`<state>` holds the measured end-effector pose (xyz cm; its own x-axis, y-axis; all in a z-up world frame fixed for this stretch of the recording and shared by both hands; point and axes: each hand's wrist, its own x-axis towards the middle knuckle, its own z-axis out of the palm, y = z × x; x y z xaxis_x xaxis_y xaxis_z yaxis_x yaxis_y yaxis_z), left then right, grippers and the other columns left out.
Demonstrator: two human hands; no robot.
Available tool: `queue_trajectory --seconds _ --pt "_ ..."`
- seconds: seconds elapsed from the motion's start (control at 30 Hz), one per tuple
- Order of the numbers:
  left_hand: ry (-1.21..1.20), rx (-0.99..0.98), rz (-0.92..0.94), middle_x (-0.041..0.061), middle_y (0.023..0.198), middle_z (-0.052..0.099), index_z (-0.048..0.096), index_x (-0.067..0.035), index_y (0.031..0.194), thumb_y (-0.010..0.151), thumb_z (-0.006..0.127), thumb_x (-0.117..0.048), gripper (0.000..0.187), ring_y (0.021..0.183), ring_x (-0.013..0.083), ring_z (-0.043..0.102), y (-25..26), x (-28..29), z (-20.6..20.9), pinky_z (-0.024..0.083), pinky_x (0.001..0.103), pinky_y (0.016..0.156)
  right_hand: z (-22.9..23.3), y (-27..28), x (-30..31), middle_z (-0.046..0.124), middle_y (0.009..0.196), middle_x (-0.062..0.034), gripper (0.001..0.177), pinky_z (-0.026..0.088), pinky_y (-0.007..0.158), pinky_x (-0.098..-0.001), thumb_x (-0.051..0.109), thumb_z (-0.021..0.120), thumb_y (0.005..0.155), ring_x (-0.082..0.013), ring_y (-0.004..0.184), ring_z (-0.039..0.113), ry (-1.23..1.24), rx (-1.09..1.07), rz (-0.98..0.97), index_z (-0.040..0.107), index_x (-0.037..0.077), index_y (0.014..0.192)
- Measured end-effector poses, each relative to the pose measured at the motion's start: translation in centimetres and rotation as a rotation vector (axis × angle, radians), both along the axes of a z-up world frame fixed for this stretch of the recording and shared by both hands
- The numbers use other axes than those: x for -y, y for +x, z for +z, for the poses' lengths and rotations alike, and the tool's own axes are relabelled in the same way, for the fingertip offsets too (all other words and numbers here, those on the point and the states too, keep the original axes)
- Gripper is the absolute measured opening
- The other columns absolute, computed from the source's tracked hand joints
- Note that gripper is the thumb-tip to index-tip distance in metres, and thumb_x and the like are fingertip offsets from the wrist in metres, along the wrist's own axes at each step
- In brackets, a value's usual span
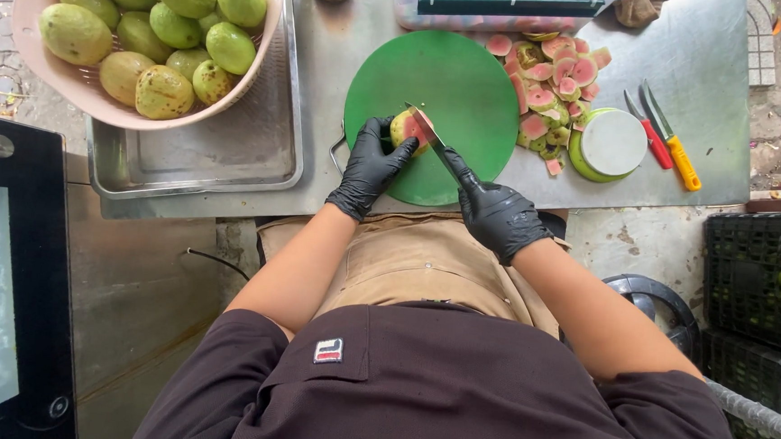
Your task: Cutting and dicing guavas on a prep table in a food stall.
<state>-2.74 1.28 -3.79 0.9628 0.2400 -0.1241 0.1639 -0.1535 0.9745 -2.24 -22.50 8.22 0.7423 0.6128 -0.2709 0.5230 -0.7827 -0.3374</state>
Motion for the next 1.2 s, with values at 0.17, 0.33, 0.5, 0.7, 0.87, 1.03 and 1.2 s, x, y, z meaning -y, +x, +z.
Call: queue_trajectory --seconds 0.17,0.33,0.5,0.7,0.87,1.03,1.2 --pt "0.010 0.066 0.000 0.013 0.117 0.068 0.053 0.001 0.127 0.092 0.080 -0.024 0.051 0.105 0.0185 0.068 -0.2 0.0 -0.9 0.056 0.033 0.092 -3.3 0.7 -1.0 0.067 0.073 -0.0253 0.076 0.052 0.060 -0.0583 0.020 0.048 0.102 -0.0457 0.062 0.066 0.030 -0.049 -0.004 0.007 0.034 0.165" --pt "-0.121 0.044 -0.003 0.013 0.118 0.069 0.051 0.001 0.128 0.091 0.079 -0.024 0.053 0.106 0.0179 0.070 0.2 -0.1 -1.7 0.057 0.032 0.094 -5.0 1.0 -1.8 0.070 0.080 -0.0267 0.077 0.054 0.065 -0.0583 0.020 0.047 0.102 -0.0463 0.067 0.068 0.026 -0.113 -0.043 0.006 0.037 0.164" --pt "-0.129 0.026 0.000 0.013 0.118 0.071 0.056 0.002 0.130 0.090 0.081 -0.026 0.054 0.106 0.0168 0.070 0.2 -0.6 -0.6 0.057 0.031 0.095 -5.9 2.1 -0.9 0.070 0.088 -0.0306 0.077 0.052 0.071 -0.0599 0.020 0.048 0.102 -0.0499 0.075 0.067 0.068 -0.223 -0.048 0.006 0.038 0.164" --pt "-0.268 0.098 0.022 0.011 0.121 0.071 0.056 0.001 0.132 0.093 0.078 -0.026 0.053 0.108 0.0140 0.069 -0.2 -0.4 -1.6 0.056 0.030 0.097 -2.3 -0.5 0.2 0.068 0.082 -0.0280 0.073 0.051 0.069 -0.0604 0.025 0.050 0.104 -0.0493 0.073 0.066 0.191 -0.036 -0.088 0.013 0.037 0.165" --pt "-0.204 0.080 0.043 0.010 0.116 0.073 0.058 0.003 0.125 0.093 0.079 -0.025 0.047 0.104 0.0138 0.070 -0.4 -0.4 -1.0 0.057 0.029 0.094 -0.2 -1.0 -0.4 0.067 0.074 -0.0249 0.073 0.052 0.065 -0.0600 0.027 0.051 0.104 -0.0474 0.068 0.066 0.087 -0.043 -0.053 0.012 0.037 0.164" --pt "-0.219 0.071 0.054 0.010 0.111 0.074 0.060 0.003 0.121 0.092 0.080 -0.024 0.044 0.100 0.0134 0.071 -0.7 -0.3 -0.6 0.057 0.029 0.092 0.1 -0.8 -1.1 0.067 0.073 -0.0242 0.075 0.052 0.063 -0.0597 0.026 0.051 0.102 -0.0460 0.066 0.067 0.000 -0.069 -0.029 0.009 0.038 0.164" --pt "-0.230 0.098 0.079 0.010 0.110 0.074 0.060 0.003 0.120 0.091 0.080 -0.023 0.044 0.098 0.0131 0.070 -0.7 0.1 -1.0 0.057 0.029 0.090 -2.2 -0.7 -1.4 0.068 0.074 -0.0253 0.078 0.052 0.062 -0.0599 0.023 0.050 0.102 -0.0464 0.065 0.066 0.008 -0.055 -0.015 0.006 0.037 0.164"
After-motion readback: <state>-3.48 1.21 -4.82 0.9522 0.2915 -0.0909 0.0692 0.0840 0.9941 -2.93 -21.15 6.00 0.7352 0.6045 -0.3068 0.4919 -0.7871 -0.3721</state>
